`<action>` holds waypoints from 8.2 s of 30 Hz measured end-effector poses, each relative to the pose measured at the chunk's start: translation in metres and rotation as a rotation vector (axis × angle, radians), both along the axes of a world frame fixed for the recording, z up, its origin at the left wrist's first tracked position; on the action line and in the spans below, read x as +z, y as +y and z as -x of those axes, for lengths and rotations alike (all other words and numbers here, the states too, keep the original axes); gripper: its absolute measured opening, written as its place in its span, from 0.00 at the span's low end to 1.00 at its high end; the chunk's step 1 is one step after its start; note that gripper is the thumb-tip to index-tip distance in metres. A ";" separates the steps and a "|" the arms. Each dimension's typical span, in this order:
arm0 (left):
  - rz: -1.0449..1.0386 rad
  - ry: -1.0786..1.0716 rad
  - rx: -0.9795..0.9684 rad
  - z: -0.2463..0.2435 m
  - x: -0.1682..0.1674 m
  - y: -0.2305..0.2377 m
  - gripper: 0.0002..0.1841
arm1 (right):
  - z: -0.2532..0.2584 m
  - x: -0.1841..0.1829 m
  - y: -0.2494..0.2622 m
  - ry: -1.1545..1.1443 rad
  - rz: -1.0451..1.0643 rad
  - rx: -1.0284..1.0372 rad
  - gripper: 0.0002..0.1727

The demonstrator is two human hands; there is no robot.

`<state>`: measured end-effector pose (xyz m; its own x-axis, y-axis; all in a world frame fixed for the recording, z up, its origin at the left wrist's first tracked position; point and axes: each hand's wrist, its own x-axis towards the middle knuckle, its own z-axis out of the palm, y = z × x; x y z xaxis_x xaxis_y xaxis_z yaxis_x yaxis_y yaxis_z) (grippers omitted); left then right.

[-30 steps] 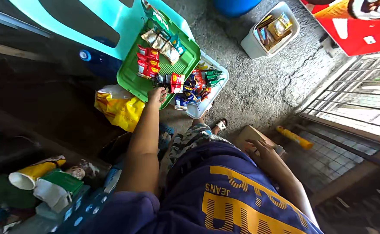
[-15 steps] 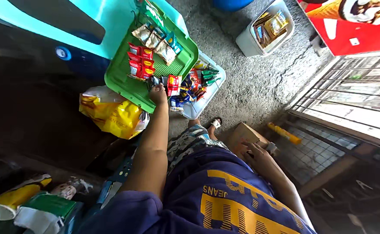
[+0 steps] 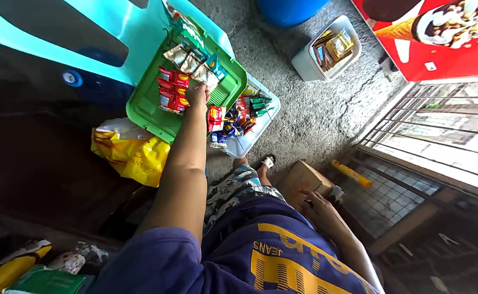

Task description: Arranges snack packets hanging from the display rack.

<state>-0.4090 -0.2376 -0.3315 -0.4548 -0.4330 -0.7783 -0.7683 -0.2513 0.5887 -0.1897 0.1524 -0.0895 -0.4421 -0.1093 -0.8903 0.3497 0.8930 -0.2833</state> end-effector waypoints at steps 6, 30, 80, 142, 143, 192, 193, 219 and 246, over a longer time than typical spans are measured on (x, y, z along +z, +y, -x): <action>-0.251 -0.082 0.192 0.030 -0.017 0.018 0.22 | -0.001 -0.009 0.005 -0.021 -0.008 -0.017 0.25; -0.047 0.070 0.278 0.018 -0.023 0.007 0.14 | 0.004 -0.019 0.007 0.006 0.022 -0.020 0.24; -0.211 0.795 -1.758 -0.315 0.305 0.240 0.13 | -0.256 0.084 0.109 1.124 0.488 -1.060 0.20; 0.157 2.178 -1.823 -0.606 0.579 0.534 0.18 | -0.601 0.324 0.254 2.032 0.488 -1.530 0.17; 0.146 2.171 -1.833 -0.603 0.580 0.540 0.18 | -0.599 0.325 0.260 2.016 0.492 -1.539 0.18; 0.592 1.864 -2.185 -0.655 0.665 0.766 0.23 | -0.740 0.164 0.178 1.916 0.188 -2.027 0.17; 0.591 1.911 -2.189 -0.654 0.667 0.766 0.22 | -0.740 0.163 0.178 1.913 0.185 -2.024 0.17; -0.296 1.666 -1.982 -0.616 0.590 0.776 0.20 | -0.725 0.150 0.159 1.824 0.346 -2.045 0.17; -0.966 0.835 -1.909 -0.630 0.555 0.820 0.47 | -0.755 0.121 0.106 1.683 0.362 -2.238 0.17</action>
